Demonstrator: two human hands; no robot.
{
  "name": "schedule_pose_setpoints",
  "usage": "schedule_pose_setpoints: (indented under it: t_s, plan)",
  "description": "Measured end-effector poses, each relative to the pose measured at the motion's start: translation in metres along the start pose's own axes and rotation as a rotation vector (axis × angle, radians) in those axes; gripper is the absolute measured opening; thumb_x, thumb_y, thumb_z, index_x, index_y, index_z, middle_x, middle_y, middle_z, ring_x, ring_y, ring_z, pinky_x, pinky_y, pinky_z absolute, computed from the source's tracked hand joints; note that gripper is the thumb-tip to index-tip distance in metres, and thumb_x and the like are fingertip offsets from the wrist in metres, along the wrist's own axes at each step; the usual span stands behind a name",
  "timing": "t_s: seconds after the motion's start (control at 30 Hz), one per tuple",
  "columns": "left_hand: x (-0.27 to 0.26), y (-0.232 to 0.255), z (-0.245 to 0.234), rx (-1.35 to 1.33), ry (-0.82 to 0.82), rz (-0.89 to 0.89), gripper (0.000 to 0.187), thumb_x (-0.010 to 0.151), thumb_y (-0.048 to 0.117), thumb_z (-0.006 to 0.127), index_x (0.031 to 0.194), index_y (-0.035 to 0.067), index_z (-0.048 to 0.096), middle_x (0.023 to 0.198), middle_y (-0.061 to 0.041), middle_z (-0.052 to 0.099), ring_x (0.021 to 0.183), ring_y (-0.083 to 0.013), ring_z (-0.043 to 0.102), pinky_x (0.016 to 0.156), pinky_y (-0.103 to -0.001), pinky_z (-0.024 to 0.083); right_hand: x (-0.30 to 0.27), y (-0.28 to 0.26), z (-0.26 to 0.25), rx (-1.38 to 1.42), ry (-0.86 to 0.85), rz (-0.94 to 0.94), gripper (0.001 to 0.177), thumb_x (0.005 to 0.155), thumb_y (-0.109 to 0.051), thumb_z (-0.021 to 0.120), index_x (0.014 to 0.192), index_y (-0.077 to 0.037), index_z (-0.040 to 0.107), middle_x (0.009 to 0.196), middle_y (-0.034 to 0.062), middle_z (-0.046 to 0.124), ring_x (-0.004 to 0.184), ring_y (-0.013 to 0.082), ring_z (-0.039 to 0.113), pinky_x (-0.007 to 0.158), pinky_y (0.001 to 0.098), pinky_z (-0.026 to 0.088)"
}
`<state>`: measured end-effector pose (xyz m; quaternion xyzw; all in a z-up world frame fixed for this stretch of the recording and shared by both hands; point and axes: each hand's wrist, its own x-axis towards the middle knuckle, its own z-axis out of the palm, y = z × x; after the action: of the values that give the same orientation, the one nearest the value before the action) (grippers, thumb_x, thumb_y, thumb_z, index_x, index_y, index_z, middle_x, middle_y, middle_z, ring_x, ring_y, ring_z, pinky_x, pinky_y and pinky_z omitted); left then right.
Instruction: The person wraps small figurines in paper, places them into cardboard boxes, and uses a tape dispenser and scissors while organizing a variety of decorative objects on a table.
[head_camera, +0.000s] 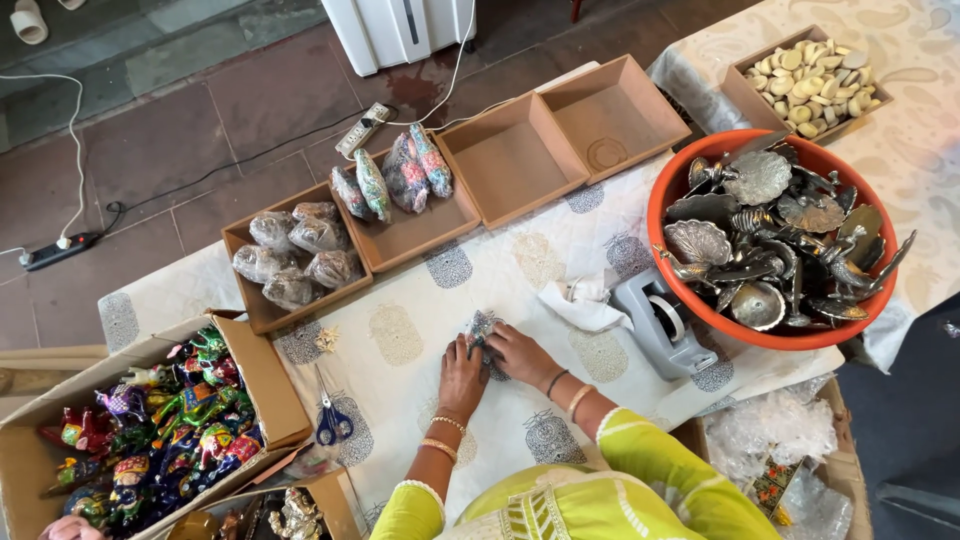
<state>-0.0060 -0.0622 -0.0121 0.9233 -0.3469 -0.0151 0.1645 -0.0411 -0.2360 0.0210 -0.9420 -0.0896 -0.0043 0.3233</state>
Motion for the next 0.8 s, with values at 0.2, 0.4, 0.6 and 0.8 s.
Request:
schedule_pose_setpoints:
  t_s: [0.2, 0.4, 0.6, 0.8]
  plan:
    - [0.002, 0.0, -0.003, 0.003, -0.007, 0.001, 0.043, 0.078, 0.014, 0.076, 0.113, 0.0, 0.057, 0.138, -0.03, 0.049, 0.124, -0.045, 0.052, 0.105, -0.051, 0.046, -0.003, 0.009, -0.033, 0.281, -0.209, 0.14, 0.04, 0.085, 0.0, 0.066, 0.125, -0.008, 0.066, 0.116, 0.0081, 0.062, 0.102, 0.0266, 0.068, 0.094, 0.0352, 0.056]
    - [0.002, -0.003, 0.001, -0.018, 0.0, -0.008, 0.048, 0.075, 0.012, 0.078, 0.116, 0.0, 0.058, 0.14, -0.029, 0.049, 0.125, -0.0446, 0.052, 0.105, -0.051, 0.046, 0.001, 0.02, -0.011, 0.043, -0.144, -0.033, 0.03, 0.091, -0.01, 0.069, 0.121, -0.009, 0.067, 0.11, 0.0074, 0.063, 0.095, 0.0262, 0.07, 0.086, 0.0353, 0.059]
    - [0.002, -0.002, -0.004, -0.018, -0.03, -0.007, 0.056, 0.076, 0.014, 0.079, 0.124, -0.001, 0.057, 0.14, -0.028, 0.049, 0.125, -0.0441, 0.052, 0.106, -0.051, 0.046, -0.001, 0.017, 0.007, -0.31, -0.005, -0.275, 0.025, 0.087, -0.008, 0.062, 0.111, -0.004, 0.062, 0.112, 0.01, 0.06, 0.099, 0.0258, 0.067, 0.084, 0.0349, 0.059]
    - [0.003, 0.001, -0.007, 0.009, -0.028, -0.003, 0.06, 0.076, 0.017, 0.082, 0.128, -0.001, 0.056, 0.14, -0.028, 0.049, 0.124, -0.0438, 0.052, 0.105, -0.049, 0.047, -0.003, 0.015, 0.016, -0.392, 0.097, -0.248, 0.019, 0.086, -0.009, 0.062, 0.105, -0.005, 0.062, 0.112, 0.0098, 0.059, 0.101, 0.0253, 0.063, 0.088, 0.0359, 0.056]
